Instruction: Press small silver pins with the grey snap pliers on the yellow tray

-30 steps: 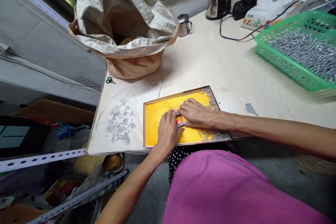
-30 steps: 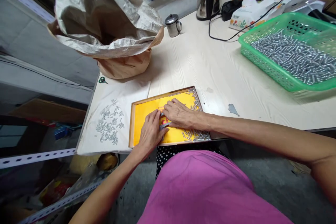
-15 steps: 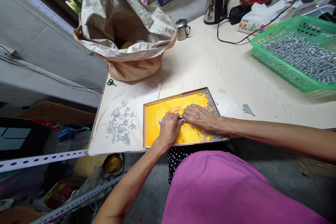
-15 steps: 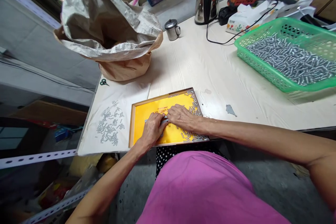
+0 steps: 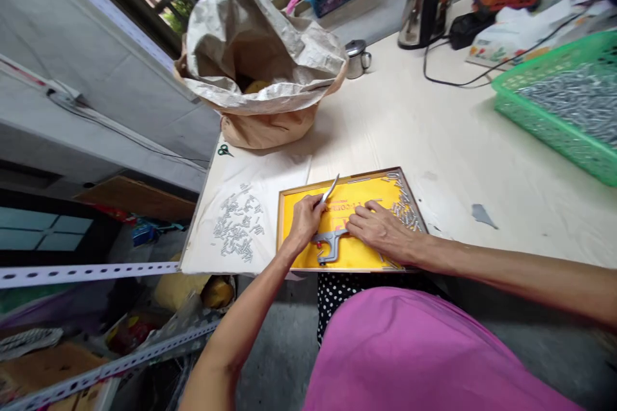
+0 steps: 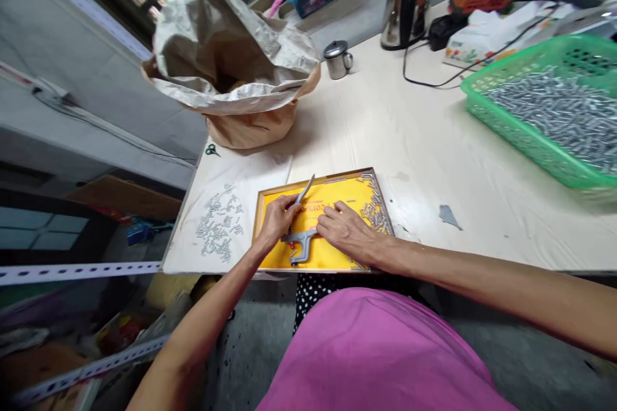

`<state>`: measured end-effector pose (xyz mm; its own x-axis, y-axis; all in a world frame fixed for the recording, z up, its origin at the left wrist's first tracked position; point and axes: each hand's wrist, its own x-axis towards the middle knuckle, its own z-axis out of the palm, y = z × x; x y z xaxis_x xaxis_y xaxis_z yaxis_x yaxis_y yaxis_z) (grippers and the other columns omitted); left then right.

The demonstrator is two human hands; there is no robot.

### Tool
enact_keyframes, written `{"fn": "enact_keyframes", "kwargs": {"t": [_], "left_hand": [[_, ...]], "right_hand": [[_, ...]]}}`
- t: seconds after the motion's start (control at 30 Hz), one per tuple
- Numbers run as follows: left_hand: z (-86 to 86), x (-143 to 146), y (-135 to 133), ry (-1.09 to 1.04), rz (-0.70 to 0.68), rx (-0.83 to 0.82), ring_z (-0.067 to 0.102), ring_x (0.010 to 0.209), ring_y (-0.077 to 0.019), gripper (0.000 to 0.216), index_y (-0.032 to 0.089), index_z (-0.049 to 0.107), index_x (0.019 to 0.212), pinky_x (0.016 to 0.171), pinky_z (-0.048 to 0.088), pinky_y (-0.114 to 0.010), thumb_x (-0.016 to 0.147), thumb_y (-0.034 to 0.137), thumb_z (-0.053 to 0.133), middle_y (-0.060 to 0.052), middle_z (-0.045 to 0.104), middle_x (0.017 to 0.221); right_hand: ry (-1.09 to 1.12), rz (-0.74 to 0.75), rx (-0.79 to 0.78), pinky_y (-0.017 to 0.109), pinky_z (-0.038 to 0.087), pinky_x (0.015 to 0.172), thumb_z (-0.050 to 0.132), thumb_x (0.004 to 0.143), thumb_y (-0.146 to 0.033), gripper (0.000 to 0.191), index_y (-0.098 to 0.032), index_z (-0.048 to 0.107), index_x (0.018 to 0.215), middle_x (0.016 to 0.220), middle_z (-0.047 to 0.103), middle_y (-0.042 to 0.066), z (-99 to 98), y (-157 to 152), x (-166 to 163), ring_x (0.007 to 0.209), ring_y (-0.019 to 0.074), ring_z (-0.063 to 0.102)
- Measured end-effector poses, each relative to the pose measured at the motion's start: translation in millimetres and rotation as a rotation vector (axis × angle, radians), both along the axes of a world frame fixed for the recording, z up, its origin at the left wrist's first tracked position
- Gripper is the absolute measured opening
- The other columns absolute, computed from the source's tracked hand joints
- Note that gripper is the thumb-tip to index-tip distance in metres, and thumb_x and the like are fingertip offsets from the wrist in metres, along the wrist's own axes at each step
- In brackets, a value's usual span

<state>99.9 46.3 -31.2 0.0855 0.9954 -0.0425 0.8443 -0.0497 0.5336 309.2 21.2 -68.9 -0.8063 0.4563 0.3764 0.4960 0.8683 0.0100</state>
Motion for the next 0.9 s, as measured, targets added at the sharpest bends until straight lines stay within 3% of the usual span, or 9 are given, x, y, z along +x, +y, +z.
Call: {"fn": "enact_keyframes", "kwargs": {"t": [0.1, 0.23, 0.33, 0.43, 0.57, 0.7, 0.8, 0.9], "left_hand": [[7.4, -13.7, -4.6, -0.031, 0.016, 0.087, 0.068, 0.096, -0.0199, 0.026, 0.018, 0.074, 0.113, 0.088, 0.051, -0.029, 0.092, 0.017, 0.059, -0.007, 0.075, 0.104], [23.8, -77.8, -16.3, 0.206, 0.231, 0.174, 0.066, 0.093, -0.0201, 0.024, 0.017, 0.076, 0.102, 0.087, 0.049, -0.03, 0.095, 0.024, 0.054, -0.009, 0.072, 0.1], [28.6, -131.7, -28.0, 0.462, 0.397, 0.085, 0.063, 0.094, -0.0222, 0.026, 0.015, 0.076, 0.095, 0.086, 0.046, -0.031, 0.095, 0.024, 0.052, -0.009, 0.07, 0.097], [21.4, -158.9, -35.5, 0.592, 0.408, -0.046, 0.061, 0.098, -0.0232, 0.028, 0.015, 0.076, 0.095, 0.083, 0.043, -0.03, 0.095, 0.025, 0.049, -0.01, 0.068, 0.097], [7.2, -160.9, -31.0, 0.677, 0.335, -0.091, 0.058, 0.105, -0.0241, 0.032, 0.016, 0.075, 0.096, 0.081, 0.042, -0.03, 0.097, 0.025, 0.044, -0.011, 0.066, 0.102], [7.7, -157.5, -21.5, 0.666, 0.311, -0.057, 0.058, 0.107, -0.0263, 0.03, 0.015, 0.073, 0.092, 0.084, 0.044, -0.033, 0.094, 0.018, 0.043, -0.014, 0.068, 0.103], [17.1, -143.0, -25.1, 0.445, 0.322, 0.03, 0.062, 0.098, -0.0249, 0.022, 0.015, 0.072, 0.091, 0.086, 0.045, -0.034, 0.09, 0.021, 0.05, -0.012, 0.071, 0.098], [25.2, -106.6, -43.0, 0.012, 0.345, -0.021, 0.065, 0.074, -0.019, 0.019, 0.016, 0.071, 0.088, 0.075, 0.048, -0.03, 0.085, 0.03, 0.058, -0.006, 0.072, 0.082]], "right_hand": [[0.087, -0.028, 0.027, 0.036, 0.029, 0.076, 0.043, 0.097, -0.01, 0.019, -0.018, 0.058, 0.089, 0.077, 0.058, 0.002, 3.2, 1.2, 7.1, 0.072, 0.0193, 0.047], [0.165, -0.013, -0.004, 0.035, 0.03, 0.076, 0.036, 0.099, -0.008, 0.024, -0.018, 0.055, 0.088, 0.073, 0.055, 0.0, 5.1, 1.4, 21.8, 0.066, 0.0171, 0.046], [0.187, -0.04, -0.052, 0.035, 0.03, 0.077, 0.034, 0.101, -0.01, 0.024, -0.019, 0.054, 0.089, 0.074, 0.054, 0.0, 0.8, -1.9, 28.8, 0.066, 0.0167, 0.048], [0.194, -0.064, -0.105, 0.034, 0.03, 0.077, 0.032, 0.102, -0.012, 0.024, -0.019, 0.053, 0.092, 0.073, 0.053, -0.001, -4.7, -4.9, 28.4, 0.066, 0.016, 0.049], [0.171, -0.088, -0.085, 0.034, 0.029, 0.075, 0.031, 0.103, -0.015, 0.026, -0.02, 0.053, 0.09, 0.073, 0.055, 0.0, -6.0, -5.4, 21.6, 0.067, 0.0169, 0.05], [0.112, -0.091, -0.083, 0.035, 0.028, 0.076, 0.035, 0.1, -0.011, 0.024, -0.02, 0.054, 0.088, 0.073, 0.057, 0.001, -3.5, -3.0, 17.8, 0.067, 0.0178, 0.05], [0.092, -0.103, -0.121, 0.035, 0.027, 0.078, 0.035, 0.1, -0.01, 0.024, -0.02, 0.055, 0.09, 0.075, 0.058, 0.001, -2.7, -0.4, 17.3, 0.067, 0.0177, 0.049], [0.083, -0.106, -0.125, 0.035, 0.026, 0.079, 0.034, 0.1, -0.011, 0.024, -0.02, 0.055, 0.092, 0.079, 0.06, 0.002, -2.2, 2.2, 16.6, 0.07, 0.0176, 0.05]]}}
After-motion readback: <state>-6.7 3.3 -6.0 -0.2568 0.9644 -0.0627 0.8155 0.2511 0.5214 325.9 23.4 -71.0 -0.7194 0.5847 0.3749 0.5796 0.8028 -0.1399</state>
